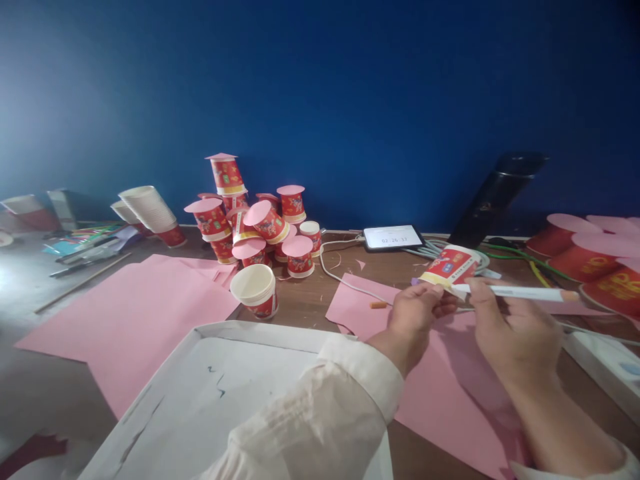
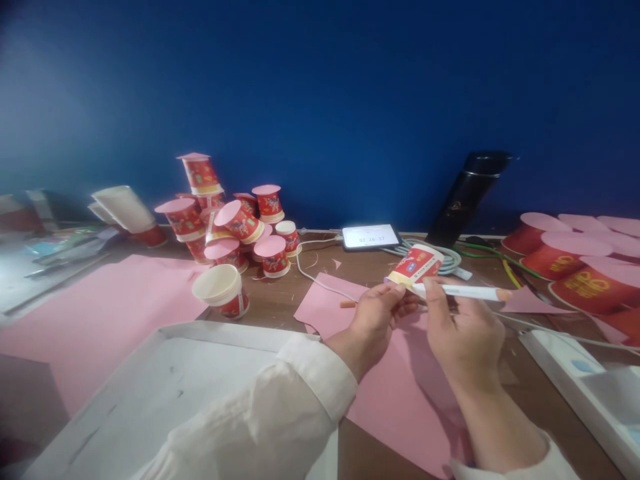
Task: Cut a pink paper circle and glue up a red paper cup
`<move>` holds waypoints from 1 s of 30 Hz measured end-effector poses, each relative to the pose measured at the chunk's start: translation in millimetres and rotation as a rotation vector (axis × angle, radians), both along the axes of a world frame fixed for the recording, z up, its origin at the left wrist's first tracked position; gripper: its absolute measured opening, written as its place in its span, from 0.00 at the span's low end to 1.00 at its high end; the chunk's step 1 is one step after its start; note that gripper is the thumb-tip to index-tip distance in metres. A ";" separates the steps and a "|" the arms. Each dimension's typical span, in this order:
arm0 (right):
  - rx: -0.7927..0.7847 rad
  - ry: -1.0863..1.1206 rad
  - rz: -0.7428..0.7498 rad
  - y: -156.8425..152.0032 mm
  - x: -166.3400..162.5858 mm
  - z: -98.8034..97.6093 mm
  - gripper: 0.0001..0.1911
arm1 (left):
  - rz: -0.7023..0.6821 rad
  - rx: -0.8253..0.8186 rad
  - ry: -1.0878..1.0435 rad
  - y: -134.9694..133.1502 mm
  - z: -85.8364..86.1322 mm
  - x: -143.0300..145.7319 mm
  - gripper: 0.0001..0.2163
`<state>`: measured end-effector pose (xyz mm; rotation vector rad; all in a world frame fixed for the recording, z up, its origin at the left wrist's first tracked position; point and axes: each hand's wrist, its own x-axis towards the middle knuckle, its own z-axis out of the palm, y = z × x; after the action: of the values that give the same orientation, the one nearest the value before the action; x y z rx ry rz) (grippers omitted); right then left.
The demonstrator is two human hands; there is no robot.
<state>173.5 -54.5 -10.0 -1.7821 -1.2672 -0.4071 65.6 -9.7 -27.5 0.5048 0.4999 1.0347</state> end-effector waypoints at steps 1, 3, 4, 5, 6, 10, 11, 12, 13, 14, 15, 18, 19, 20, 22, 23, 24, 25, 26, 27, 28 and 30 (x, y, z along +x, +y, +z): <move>-0.018 0.004 0.013 -0.7 -0.7 1.2 0.37 | 0.000 0.003 0.002 -0.2 0.3 -0.1 0.16; -0.027 0.001 0.032 -1.2 -1.8 2.6 0.36 | 0.000 0.001 0.007 -0.4 1.0 -0.3 0.16; -0.015 -0.005 0.030 -0.8 -1.8 2.6 0.36 | 0.000 -0.002 0.011 -0.3 1.3 -0.2 0.16; 0.006 -0.012 0.021 -0.1 -1.5 1.9 0.36 | 0.002 -0.005 0.014 -0.1 1.5 0.0 0.16; 0.030 -0.020 0.009 0.8 -0.9 0.9 0.37 | 0.004 -0.006 0.017 0.1 1.6 0.3 0.17; 0.080 -0.057 -0.015 3.6 2.2 -3.4 0.36 | 0.005 0.000 0.015 1.1 0.6 1.2 0.17; 0.070 -0.063 -0.005 3.6 2.7 -3.8 0.35 | 0.004 0.001 0.013 1.2 0.1 1.2 0.17; 0.059 -0.066 0.008 3.5 3.1 -3.9 0.34 | 0.005 0.000 0.011 1.3 -0.3 1.1 0.16; 0.049 -0.066 0.019 3.3 3.4 -3.9 0.32 | 0.008 0.001 0.009 1.2 -0.7 1.0 0.16; 0.044 -0.066 0.020 3.1 3.7 -4.0 0.32 | 0.009 0.003 0.008 1.1 -1.1 0.8 0.16; 0.044 -0.064 0.010 3.1 4.1 -4.3 0.33 | 0.009 0.006 0.009 0.9 -1.3 0.5 0.16; 0.050 -0.056 -0.061 4.1 5.0 -5.7 0.36 | 0.003 0.014 0.011 0.2 -1.3 -0.1 0.16; 0.050 -0.052 -0.074 4.5 5.1 -6.0 0.37 | 0.000 0.013 0.014 0.0 -1.0 -0.2 0.16; 0.051 -0.050 -0.072 4.9 5.0 -6.0 0.37 | 0.000 0.008 0.017 -0.1 -0.6 -0.2 0.16; 0.063 -0.056 -0.036 5.2 4.4 -5.0 0.35 | 0.004 -0.003 0.028 -0.1 0.3 0.3 0.15; 0.074 -0.063 -0.015 5.1 4.0 -4.3 0.34 | 0.008 -0.008 0.033 -0.1 0.6 0.7 0.14; 0.085 -0.069 0.000 5.0 3.8 -3.6 0.34 | 0.015 -0.013 0.036 0.1 0.7 1.2 0.13; 0.089 -0.071 0.005 4.8 3.7 -3.1 0.33 | 0.020 -0.014 0.036 0.4 0.6 1.9 0.13; 0.083 -0.070 0.001 4.7 3.8 -2.9 0.33 | 0.024 -0.014 0.035 0.8 0.3 2.4 0.13; 0.074 -0.067 -0.009 4.6 4.1 -3.1 0.33 | 0.026 -0.012 0.037 1.1 -0.2 3.0 0.13; 0.064 -0.065 -0.020 4.6 4.4 -3.5 0.33 | 0.028 -0.007 0.040 1.5 -0.8 3.3 0.14; 0.053 -0.068 -0.033 4.8 5.1 -4.7 0.34 | 0.029 0.007 0.053 1.9 -1.6 3.4 0.16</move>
<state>178.6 -49.7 -14.7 -1.7598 -1.2633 -0.5190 69.0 -7.8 -29.2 0.5332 0.5523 1.0535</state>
